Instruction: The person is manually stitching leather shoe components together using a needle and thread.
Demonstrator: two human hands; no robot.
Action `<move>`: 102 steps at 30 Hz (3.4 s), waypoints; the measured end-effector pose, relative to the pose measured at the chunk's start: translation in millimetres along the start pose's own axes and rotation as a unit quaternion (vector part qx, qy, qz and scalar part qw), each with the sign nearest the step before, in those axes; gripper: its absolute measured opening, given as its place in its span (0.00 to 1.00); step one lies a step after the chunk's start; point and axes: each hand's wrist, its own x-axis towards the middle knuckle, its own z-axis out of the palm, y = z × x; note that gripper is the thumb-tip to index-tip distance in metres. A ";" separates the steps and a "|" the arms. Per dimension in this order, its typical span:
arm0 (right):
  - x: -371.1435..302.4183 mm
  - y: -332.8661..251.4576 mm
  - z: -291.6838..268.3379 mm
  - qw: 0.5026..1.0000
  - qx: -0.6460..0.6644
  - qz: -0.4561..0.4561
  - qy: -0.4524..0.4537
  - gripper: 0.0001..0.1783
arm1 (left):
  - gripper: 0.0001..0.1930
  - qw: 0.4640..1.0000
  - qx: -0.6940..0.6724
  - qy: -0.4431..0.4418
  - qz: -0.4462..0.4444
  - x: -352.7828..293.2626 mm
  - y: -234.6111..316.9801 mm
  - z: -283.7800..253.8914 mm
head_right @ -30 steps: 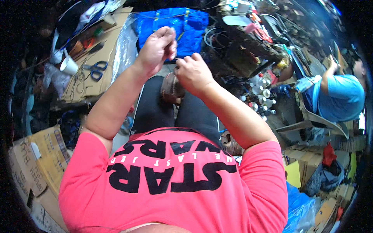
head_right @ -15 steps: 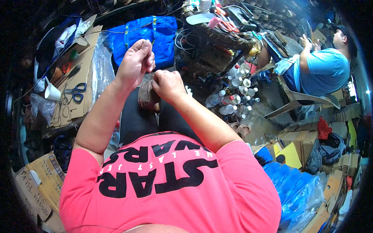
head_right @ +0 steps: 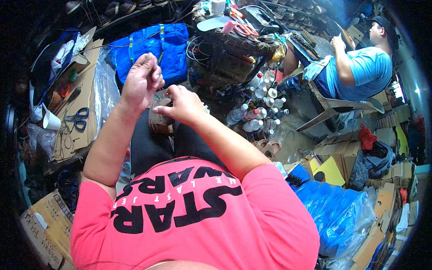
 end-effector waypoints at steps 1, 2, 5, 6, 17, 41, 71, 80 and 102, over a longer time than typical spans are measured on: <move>3.2 -3.3 4.3 0.999 -0.032 -0.007 0.000 0.21 | 0.12 1.000 0.008 -0.019 -0.008 -3.1 -1.2 3.5; 6.2 -3.9 6.1 0.999 -0.038 -0.006 -0.010 0.18 | 0.12 0.999 0.038 -0.012 0.005 -3.7 -0.5 5.1; 5.2 2.1 8.8 0.998 0.000 -0.069 0.001 0.11 | 0.12 0.989 0.139 -0.004 0.046 -6.7 7.4 -4.4; 2.1 7.2 7.3 0.997 0.070 -0.025 -0.011 0.13 | 0.12 0.989 0.139 -0.010 0.057 -4.7 11.3 -10.8; -7.0 20.4 -0.5 0.986 0.152 0.067 -0.020 0.14 | 0.13 0.998 0.050 0.002 0.049 9.0 6.3 -37.5; 9.9 -14.8 13.6 0.904 -0.375 -0.180 -0.104 0.13 | 0.13 0.995 0.083 0.007 0.048 19.4 -6.4 -15.8; -4.4 39.6 -32.0 0.910 -0.174 -0.372 -0.061 0.07 | 0.12 0.987 0.151 0.033 0.049 22.9 -6.9 -35.4; -19.3 46.9 -47.1 0.988 0.065 -0.142 0.012 0.05 | 0.12 0.978 0.195 0.024 0.068 22.5 0.8 -49.0; -32.0 -20.3 -68.3 0.983 -0.011 -0.086 -0.164 0.22 | 0.19 0.370 0.820 -0.230 0.370 -19.6 94.1 -87.4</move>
